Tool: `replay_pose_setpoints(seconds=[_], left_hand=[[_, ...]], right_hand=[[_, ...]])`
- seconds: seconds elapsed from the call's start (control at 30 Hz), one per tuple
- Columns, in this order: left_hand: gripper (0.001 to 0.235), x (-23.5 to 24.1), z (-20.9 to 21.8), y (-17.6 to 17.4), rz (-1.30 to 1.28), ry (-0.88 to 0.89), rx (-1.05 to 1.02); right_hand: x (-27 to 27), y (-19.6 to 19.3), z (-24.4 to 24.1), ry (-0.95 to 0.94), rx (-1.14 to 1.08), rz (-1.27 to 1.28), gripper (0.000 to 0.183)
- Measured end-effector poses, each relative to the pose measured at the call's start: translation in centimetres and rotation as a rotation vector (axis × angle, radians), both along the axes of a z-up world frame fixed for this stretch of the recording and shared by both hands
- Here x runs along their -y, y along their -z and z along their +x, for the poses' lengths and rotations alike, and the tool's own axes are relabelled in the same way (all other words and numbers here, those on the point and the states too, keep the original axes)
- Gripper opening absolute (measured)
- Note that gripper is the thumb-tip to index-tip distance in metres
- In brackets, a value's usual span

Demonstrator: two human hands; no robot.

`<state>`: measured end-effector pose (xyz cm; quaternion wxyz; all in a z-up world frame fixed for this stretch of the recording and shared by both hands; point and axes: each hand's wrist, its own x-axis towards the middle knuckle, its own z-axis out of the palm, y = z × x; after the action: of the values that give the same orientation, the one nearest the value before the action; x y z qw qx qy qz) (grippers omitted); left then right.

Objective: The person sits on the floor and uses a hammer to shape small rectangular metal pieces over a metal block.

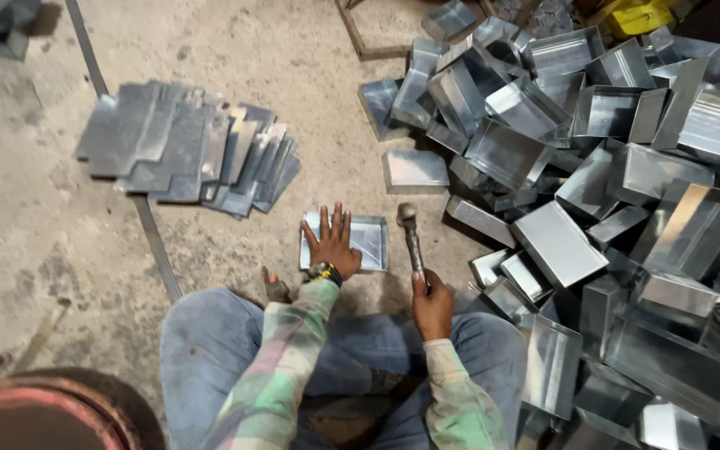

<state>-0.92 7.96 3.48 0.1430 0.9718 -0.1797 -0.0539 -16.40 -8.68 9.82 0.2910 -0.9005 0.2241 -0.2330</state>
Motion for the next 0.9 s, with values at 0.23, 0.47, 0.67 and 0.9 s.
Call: replay_pose_setpoints(seconds=[0.23, 0.47, 0.67, 0.9], left_hand=[[0.093, -0.1, 0.0, 0.3, -0.022, -0.020, 0.089], [0.045, 0.3, 3.1, 1.5, -0.073, -0.015, 0.176], [0.030, -1.2, 5.1, 1.3, -0.142, -0.200, 0.016], [0.059, -0.7, 0.7, -2.2, -0.146, 0.078, -0.027]], right_hand=[[-1.5, -0.6, -0.5, -0.046, -0.017, 0.486, 0.033], [-1.0, 2.5, -0.1, 0.090, 0.047, 0.832, 0.032], [0.1, -0.5, -0.1, 0.157, 0.050, 0.756, 0.034], [-0.6, -0.4, -0.6, 0.135, -0.014, 0.902, 0.033]])
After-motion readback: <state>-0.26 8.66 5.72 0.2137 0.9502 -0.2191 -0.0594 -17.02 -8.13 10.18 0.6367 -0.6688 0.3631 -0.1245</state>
